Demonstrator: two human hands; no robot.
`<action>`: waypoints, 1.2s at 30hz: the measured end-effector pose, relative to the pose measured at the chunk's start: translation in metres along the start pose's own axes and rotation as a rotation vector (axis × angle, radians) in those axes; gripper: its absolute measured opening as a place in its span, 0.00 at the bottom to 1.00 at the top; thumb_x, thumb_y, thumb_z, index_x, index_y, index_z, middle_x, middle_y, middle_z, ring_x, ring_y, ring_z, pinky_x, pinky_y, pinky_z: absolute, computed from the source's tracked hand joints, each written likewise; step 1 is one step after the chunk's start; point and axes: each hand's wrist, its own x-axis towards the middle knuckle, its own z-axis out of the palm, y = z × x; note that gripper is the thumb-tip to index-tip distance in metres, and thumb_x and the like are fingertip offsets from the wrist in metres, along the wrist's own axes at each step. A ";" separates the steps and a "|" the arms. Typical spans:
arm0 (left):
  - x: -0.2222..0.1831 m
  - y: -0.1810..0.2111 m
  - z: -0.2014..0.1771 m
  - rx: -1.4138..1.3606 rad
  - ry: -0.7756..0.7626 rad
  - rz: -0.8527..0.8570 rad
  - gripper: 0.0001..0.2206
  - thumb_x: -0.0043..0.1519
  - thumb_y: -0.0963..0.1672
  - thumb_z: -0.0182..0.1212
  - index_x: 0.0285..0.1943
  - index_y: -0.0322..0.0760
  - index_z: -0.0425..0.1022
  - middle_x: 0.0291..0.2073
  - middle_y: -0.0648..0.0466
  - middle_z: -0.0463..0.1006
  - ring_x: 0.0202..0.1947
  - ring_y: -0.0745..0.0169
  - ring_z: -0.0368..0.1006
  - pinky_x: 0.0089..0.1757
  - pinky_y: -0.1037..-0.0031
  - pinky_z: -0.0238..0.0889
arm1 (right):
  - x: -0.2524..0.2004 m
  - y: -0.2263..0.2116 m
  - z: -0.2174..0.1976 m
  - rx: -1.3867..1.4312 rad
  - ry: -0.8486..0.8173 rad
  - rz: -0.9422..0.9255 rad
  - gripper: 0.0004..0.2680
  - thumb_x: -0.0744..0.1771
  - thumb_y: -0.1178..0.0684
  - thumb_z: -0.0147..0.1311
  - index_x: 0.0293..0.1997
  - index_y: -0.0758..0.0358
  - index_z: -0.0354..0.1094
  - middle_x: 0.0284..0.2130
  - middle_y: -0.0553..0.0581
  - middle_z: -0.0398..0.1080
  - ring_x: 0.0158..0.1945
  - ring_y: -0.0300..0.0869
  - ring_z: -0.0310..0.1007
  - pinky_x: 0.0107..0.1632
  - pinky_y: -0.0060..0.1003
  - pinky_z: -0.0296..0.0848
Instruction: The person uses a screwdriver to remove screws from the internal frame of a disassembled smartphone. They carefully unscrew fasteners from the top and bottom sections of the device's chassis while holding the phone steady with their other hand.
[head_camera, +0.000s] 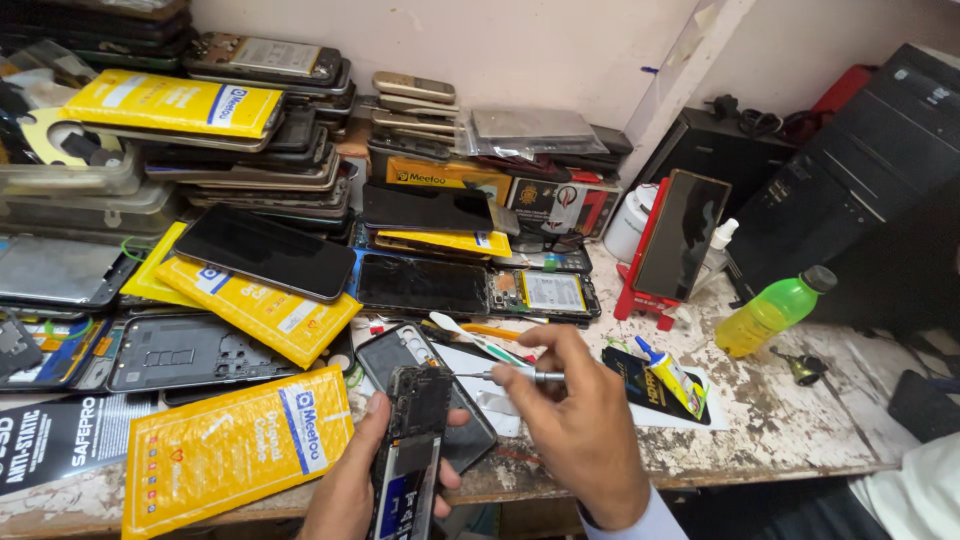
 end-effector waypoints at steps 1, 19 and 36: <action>0.000 -0.001 0.000 -0.006 0.000 0.004 0.39 0.63 0.63 0.36 0.57 0.34 0.82 0.18 0.47 0.79 0.16 0.60 0.73 0.21 0.76 0.65 | 0.000 -0.001 0.001 0.001 -0.012 0.059 0.11 0.67 0.49 0.60 0.49 0.63 0.72 0.30 0.56 0.78 0.30 0.42 0.81 0.33 0.37 0.76; -0.028 0.015 0.019 -0.036 -0.095 0.177 0.32 0.67 0.58 0.33 0.61 0.33 0.74 0.37 0.53 0.84 0.27 0.67 0.76 0.31 0.76 0.73 | -0.007 -0.002 -0.002 0.016 0.055 -0.168 0.05 0.66 0.60 0.59 0.43 0.67 0.71 0.34 0.57 0.75 0.37 0.41 0.77 0.43 0.34 0.74; -0.026 0.008 0.006 -0.114 -0.202 0.220 0.33 0.70 0.58 0.29 0.65 0.33 0.71 0.47 0.45 0.84 0.30 0.60 0.80 0.32 0.71 0.77 | -0.024 0.005 -0.009 -0.097 -0.065 -0.452 0.09 0.64 0.67 0.58 0.46 0.68 0.67 0.41 0.60 0.68 0.43 0.46 0.74 0.47 0.37 0.74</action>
